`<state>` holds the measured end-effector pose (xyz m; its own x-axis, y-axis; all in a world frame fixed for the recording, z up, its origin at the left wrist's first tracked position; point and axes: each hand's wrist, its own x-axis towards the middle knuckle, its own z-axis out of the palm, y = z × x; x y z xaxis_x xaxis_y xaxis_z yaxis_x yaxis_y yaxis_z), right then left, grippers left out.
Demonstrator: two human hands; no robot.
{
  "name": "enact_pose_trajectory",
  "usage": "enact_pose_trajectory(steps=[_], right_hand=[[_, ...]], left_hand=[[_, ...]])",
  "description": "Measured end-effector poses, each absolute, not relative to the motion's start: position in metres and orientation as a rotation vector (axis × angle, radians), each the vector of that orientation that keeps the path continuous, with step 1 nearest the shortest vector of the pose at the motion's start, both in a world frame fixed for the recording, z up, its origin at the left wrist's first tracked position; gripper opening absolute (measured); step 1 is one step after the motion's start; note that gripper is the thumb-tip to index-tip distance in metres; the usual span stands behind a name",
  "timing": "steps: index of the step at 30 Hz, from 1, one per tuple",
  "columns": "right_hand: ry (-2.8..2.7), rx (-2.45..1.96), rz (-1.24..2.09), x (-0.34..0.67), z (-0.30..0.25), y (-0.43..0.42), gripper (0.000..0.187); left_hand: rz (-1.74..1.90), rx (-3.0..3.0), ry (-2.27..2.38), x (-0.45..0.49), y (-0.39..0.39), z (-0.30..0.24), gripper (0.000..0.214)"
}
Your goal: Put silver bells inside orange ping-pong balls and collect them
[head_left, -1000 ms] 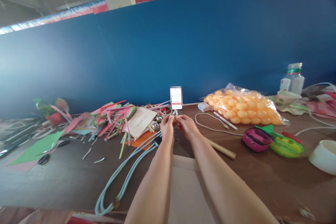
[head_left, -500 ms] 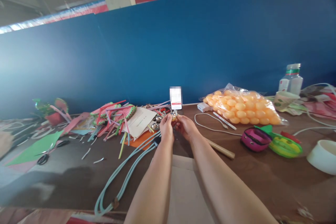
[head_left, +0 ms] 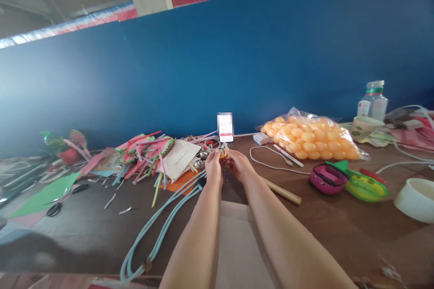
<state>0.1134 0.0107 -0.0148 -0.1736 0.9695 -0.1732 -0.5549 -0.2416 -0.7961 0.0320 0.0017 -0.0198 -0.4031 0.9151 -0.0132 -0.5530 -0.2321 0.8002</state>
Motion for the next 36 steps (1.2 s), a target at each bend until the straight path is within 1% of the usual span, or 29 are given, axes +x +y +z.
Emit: enact_pose_trajectory(steps=[7,16,18,21,25,29,36], right_hand=[[-0.723,-0.905,1.664,0.1142,-0.0118,0.0106,0.034],[-0.69,-0.866,1.685,0.1115,-0.0134,0.0126,0.031],[-0.777,-0.866,1.62,0.1119,-0.013,0.0119,0.034],[-1.02,-0.891,1.41,0.1113,-0.0125,0.0104,0.039],[-1.158,-0.904,1.253,0.1093,-0.0143,0.0106,0.034],[-1.133,-0.88,1.228,0.1081,-0.0188,0.0136,0.037],[-1.085,-0.89,1.291,0.11,-0.0207,0.014,0.042]], left_hand=[[1.845,0.66,0.953,0.0319,0.0057,-0.026,0.03],[1.771,0.482,0.899,0.0282,0.0055,-0.0226,0.024],[1.771,0.427,0.89,0.0273,0.0076,-0.0236,0.024],[1.78,0.388,0.869,0.0264,0.0096,-0.0247,0.025],[1.773,0.373,0.873,0.0256,0.0092,-0.0245,0.025],[1.776,0.445,0.863,0.025,0.0081,-0.0255,0.027],[1.813,0.504,0.867,0.0252,0.0081,-0.0288,0.027]])
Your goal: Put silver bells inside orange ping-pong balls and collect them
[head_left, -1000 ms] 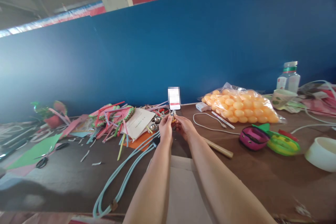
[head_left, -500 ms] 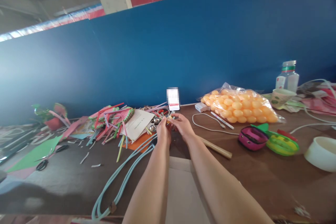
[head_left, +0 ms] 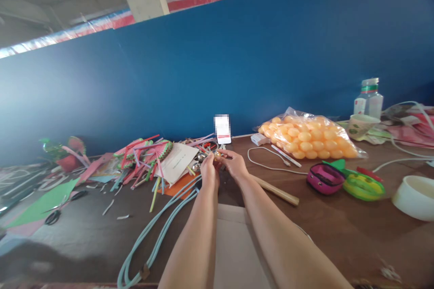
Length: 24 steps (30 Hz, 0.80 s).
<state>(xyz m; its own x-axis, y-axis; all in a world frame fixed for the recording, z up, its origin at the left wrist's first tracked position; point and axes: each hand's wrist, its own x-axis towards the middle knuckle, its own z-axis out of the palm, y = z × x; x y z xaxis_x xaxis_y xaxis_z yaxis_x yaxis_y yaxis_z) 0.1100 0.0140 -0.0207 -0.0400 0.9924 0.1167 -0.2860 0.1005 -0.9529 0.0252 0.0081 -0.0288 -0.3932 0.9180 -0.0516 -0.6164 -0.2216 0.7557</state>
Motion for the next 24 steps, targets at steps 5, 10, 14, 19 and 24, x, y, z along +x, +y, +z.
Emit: enact_pose_trajectory(steps=[5,10,14,19,24], right_hand=[[-1.039,-0.913,1.343,0.112,-0.018,0.012,0.042],[-1.027,-0.876,1.391,0.111,-0.014,0.01,0.044],[-0.981,-0.877,1.451,0.11,-0.012,0.01,0.044],[-0.919,-0.876,1.477,0.109,-0.015,0.011,0.043],[-0.902,-0.861,1.513,0.108,-0.016,0.01,0.043]], left_hand=[[1.819,0.511,0.883,0.026,0.007,-0.027,0.022],[1.833,0.479,0.875,0.026,0.006,-0.023,0.025],[1.821,0.489,0.888,0.028,0.005,-0.021,0.027],[1.814,0.529,0.931,0.03,0.001,-0.019,0.03],[1.821,0.546,0.935,0.031,-0.002,-0.016,0.036]])
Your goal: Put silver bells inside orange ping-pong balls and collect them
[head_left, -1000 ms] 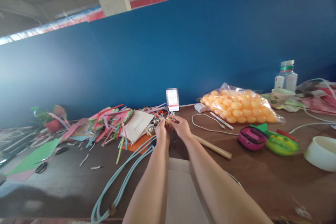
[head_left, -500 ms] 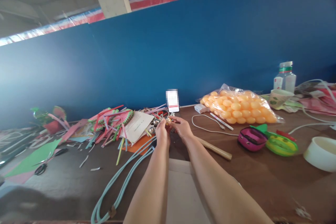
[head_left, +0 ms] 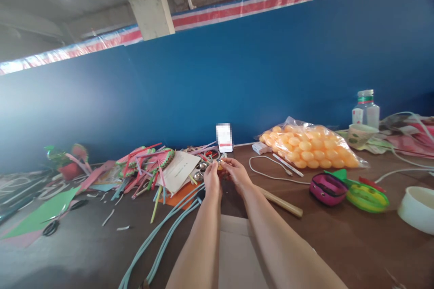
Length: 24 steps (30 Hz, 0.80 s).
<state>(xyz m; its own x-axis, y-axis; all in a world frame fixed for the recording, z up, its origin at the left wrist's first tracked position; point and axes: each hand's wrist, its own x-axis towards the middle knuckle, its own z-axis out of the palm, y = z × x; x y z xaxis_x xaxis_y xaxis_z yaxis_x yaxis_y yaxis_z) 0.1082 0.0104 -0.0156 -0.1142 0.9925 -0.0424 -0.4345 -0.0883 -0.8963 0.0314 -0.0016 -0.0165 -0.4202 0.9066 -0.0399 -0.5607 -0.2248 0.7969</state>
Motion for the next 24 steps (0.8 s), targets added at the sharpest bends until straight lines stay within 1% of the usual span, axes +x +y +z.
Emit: enact_pose_trajectory(steps=[8,16,21,24], right_hand=[[-0.879,-0.899,1.505,0.108,-0.016,0.011,0.041],[-0.839,-0.939,1.531,0.109,-0.019,0.013,0.032],[-0.836,-0.96,1.503,0.108,-0.019,0.012,0.032],[-0.926,-1.037,1.429,0.11,-0.013,0.009,0.034]], left_hand=[[1.794,0.612,0.987,0.032,0.002,-0.024,0.038],[1.797,0.667,1.024,0.028,0.014,-0.041,0.036],[1.772,0.662,1.046,0.029,0.01,-0.037,0.036],[1.761,0.614,1.031,0.031,0.005,-0.028,0.031]])
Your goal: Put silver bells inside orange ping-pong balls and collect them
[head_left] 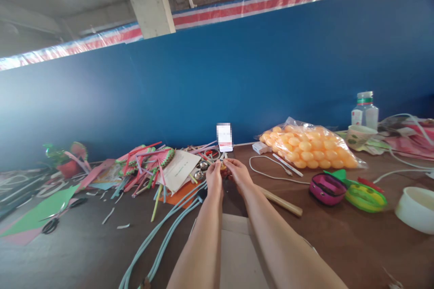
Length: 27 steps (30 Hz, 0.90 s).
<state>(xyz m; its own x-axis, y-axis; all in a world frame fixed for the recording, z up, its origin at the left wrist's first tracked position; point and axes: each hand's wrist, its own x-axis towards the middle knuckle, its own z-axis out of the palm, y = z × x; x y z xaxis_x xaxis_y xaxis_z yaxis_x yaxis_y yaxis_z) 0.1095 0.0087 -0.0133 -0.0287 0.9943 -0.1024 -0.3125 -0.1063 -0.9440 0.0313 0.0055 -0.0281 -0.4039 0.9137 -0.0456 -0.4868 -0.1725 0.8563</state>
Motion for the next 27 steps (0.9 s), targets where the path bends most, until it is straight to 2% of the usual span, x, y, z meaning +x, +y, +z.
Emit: enact_pose_trajectory(steps=[2,6,8,11,15,21,27], right_hand=[[-1.088,-1.136,1.269,0.113,-0.006,0.004,0.035],[-1.529,-1.5,0.677,0.123,0.01,-0.007,0.027],[-1.694,-1.731,0.466,0.128,0.012,-0.01,0.029],[-1.846,-1.99,0.456,0.13,0.005,-0.009,0.036],[-1.941,-2.081,0.498,0.128,-0.011,-0.001,0.032],[-1.934,-2.053,0.424,0.127,-0.016,0.0,0.031],[-1.748,-1.822,0.286,0.129,0.007,-0.01,0.029]], left_hand=[[1.769,0.532,1.02,0.032,0.002,-0.021,0.024],[1.786,0.345,1.023,0.028,0.0,-0.012,0.014],[1.775,0.281,1.031,0.026,0.001,-0.011,0.012],[1.763,0.261,1.045,0.025,0.004,-0.015,0.012],[1.737,0.176,1.069,0.025,0.007,-0.019,0.01],[1.759,0.155,1.02,0.024,0.007,-0.019,0.009],[1.762,0.117,1.012,0.023,0.008,-0.017,0.008]])
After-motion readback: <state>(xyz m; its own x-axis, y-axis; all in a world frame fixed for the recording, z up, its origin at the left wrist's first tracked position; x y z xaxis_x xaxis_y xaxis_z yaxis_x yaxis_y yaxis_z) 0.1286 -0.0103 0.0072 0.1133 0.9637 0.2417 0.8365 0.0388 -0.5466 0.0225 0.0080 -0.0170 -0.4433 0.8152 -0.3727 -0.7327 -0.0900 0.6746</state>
